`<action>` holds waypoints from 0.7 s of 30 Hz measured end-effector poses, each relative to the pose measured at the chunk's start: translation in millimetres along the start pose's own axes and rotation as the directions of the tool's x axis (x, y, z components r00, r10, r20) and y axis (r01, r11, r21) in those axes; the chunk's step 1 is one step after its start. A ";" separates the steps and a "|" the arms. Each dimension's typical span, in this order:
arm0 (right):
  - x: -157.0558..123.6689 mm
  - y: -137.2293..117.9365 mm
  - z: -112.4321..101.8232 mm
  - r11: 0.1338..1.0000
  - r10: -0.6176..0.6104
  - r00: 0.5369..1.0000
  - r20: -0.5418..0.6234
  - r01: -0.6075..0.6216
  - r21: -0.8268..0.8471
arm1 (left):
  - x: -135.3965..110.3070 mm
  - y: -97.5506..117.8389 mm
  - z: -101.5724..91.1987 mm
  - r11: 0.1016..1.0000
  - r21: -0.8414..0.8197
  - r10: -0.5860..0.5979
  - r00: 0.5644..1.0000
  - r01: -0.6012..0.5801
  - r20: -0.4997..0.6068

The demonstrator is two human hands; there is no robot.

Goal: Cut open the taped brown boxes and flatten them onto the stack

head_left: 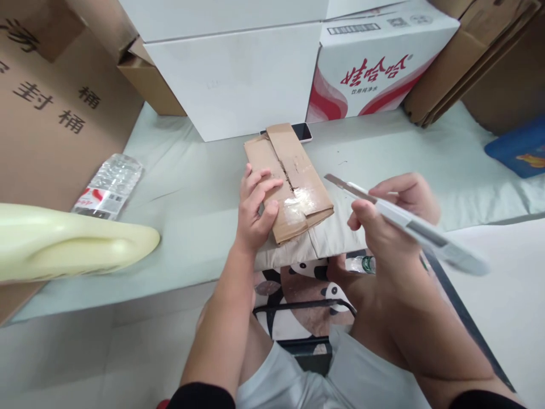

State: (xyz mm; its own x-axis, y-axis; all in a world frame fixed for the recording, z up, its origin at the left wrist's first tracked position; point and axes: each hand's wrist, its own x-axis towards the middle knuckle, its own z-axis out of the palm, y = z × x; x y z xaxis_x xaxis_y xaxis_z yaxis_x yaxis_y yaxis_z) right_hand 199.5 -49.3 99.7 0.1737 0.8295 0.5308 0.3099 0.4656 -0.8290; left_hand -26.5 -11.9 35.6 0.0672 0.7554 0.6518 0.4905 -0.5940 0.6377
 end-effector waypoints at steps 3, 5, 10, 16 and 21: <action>-4.0 -7.0 6.3 0.998 0.042 0.994 0.099 -0.038 -0.044 | -0.9 -0.7 0.4 0.999 0.052 0.014 1.000 -0.014 0.004; -4.3 -9.3 9.2 0.994 0.038 0.974 0.222 -0.014 -0.109 | -1.2 -1.1 0.0 0.997 0.071 0.025 1.000 -0.025 0.008; 0.6 -15.1 13.5 0.977 0.061 0.902 0.427 0.033 -0.208 | -1.3 -0.6 -0.8 0.996 0.073 0.052 0.999 -0.053 0.016; 4.4 -17.4 18.8 0.962 0.081 0.883 0.462 0.052 -0.268 | -1.9 0.5 -0.1 0.996 0.087 0.028 0.999 -0.031 0.034; 3.6 -18.6 18.9 0.969 0.102 0.895 0.434 0.008 -0.245 | -2.2 2.2 0.0 0.996 0.090 0.020 1.000 -0.021 0.022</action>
State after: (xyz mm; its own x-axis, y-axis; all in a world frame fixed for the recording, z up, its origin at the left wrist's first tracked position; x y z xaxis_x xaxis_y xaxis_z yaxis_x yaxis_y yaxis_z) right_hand 176.7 -49.1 113.7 -0.2184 0.9241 0.3137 0.5309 0.3822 -0.7563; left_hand -25.6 -14.9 35.5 0.0956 0.7495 0.6551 0.5647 -0.5828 0.5843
